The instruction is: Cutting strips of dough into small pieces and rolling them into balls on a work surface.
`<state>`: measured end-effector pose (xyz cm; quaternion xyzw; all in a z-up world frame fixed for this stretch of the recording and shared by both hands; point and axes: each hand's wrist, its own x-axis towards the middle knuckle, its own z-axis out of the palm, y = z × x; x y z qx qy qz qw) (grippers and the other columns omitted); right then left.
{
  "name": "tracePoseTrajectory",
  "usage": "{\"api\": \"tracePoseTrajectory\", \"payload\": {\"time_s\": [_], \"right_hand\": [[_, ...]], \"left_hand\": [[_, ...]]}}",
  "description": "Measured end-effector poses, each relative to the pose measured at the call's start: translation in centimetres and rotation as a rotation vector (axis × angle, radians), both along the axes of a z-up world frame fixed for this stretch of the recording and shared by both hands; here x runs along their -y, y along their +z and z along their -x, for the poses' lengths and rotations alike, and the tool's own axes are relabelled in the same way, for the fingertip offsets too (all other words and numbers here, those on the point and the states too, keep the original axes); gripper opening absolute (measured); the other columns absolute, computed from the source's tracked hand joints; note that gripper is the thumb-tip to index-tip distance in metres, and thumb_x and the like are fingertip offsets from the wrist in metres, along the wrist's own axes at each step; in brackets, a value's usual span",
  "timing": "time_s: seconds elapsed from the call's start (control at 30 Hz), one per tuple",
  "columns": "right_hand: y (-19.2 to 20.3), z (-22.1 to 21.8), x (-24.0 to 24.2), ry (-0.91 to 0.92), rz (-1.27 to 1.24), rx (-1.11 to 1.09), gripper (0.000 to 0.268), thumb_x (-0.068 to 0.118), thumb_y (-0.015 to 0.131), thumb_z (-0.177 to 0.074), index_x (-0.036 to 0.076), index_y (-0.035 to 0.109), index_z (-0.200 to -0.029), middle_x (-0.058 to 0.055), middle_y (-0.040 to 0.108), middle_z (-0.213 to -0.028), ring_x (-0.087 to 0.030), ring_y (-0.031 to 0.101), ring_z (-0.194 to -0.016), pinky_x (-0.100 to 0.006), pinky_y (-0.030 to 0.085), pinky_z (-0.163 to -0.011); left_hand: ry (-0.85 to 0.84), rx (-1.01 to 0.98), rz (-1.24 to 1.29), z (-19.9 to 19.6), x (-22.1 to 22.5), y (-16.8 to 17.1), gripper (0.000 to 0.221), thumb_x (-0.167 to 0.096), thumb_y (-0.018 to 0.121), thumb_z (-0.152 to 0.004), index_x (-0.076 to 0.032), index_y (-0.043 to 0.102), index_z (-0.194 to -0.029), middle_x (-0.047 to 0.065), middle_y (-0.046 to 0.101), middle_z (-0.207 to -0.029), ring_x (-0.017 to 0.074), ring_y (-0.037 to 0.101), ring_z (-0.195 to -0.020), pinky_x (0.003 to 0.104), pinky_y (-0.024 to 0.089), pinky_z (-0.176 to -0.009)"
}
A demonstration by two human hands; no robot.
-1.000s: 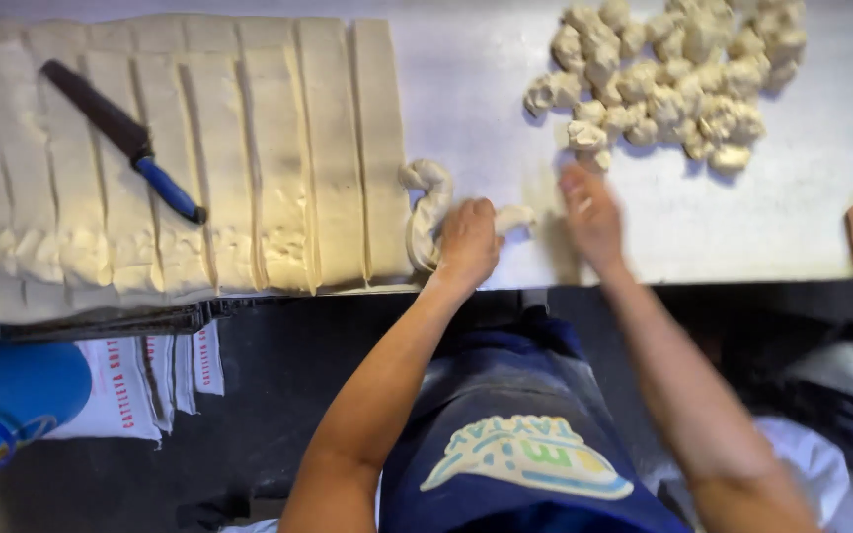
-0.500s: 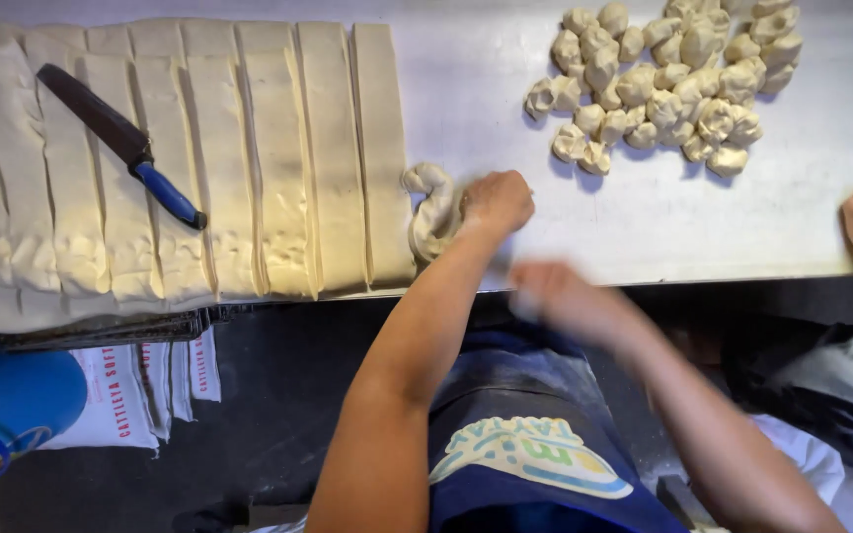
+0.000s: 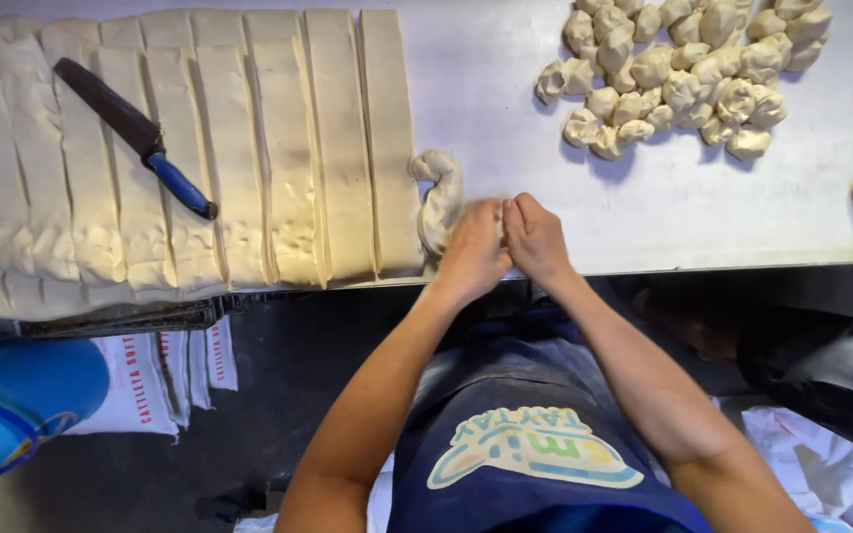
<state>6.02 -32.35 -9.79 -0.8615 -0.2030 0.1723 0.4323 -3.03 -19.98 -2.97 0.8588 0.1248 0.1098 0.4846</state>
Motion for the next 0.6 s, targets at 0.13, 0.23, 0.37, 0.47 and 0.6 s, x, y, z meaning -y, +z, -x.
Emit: {"api": "tracePoseTrajectory", "payload": {"time_s": [0.13,0.23,0.37,0.47,0.6], "right_hand": [[3.0,-5.0,2.4,0.054,0.213,-0.004,0.038,0.043,0.051,-0.11,0.015,0.064,-0.088,-0.015,0.069,-0.077,-0.039,0.071,-0.087,-0.048,0.054,-0.071],[10.2,0.8,4.6,0.159,0.161,-0.307,0.03,0.032,0.055,-0.1,0.012,0.069,-0.082,-0.007,0.071,-0.076,-0.031,0.069,-0.084,-0.043,0.055,-0.079],[21.6,1.7,0.6,0.282,-0.239,-0.402,0.036,0.02,0.062,-0.102,0.012,0.053,-0.068,0.0,0.057,-0.07,-0.016,0.054,-0.076,-0.03,0.041,-0.079],[7.9,-9.8,5.6,0.21,0.085,0.523,0.054,0.029,0.079,-0.101,-0.004,0.061,-0.139,-0.023,0.069,-0.122,-0.038,0.063,-0.118,-0.046,0.039,-0.099],[-0.5,-2.8,0.8,0.056,-0.193,0.152,0.025,0.022,0.048,-0.111,0.004,0.065,-0.112,-0.021,0.066,-0.1,-0.035,0.064,-0.103,-0.035,0.041,-0.09]], "left_hand": [[-0.163,-0.368,-0.167,-6.6,1.8,-3.4,0.029,-0.026,0.067,-0.083,-0.009,0.06,-0.106,0.015,0.07,-0.096,0.0417,0.071,-0.1,0.057,0.055,-0.085],[-0.174,-0.501,-0.302,-9.9,0.7,-6.2,0.028,-0.035,0.058,-0.09,-0.013,0.068,-0.104,0.011,0.076,-0.091,0.0359,0.076,-0.096,0.054,0.059,-0.08],[-0.224,-0.673,-0.165,-9.1,-0.1,-1.7,0.079,-0.044,0.079,-0.088,-0.006,0.033,-0.14,0.026,0.061,-0.126,0.0486,0.065,-0.119,0.065,0.053,-0.096],[-0.035,-0.435,-0.516,-3.4,-0.9,-2.4,0.027,-0.005,0.073,-0.085,0.0,0.062,-0.109,0.015,0.064,-0.099,0.0379,0.07,-0.097,0.051,0.06,-0.08],[-0.044,-0.194,-0.316,-0.9,-2.2,-2.1,0.029,-0.009,0.077,-0.079,-0.004,0.059,-0.102,0.013,0.058,-0.092,0.0377,0.067,-0.093,0.048,0.057,-0.083]]}}
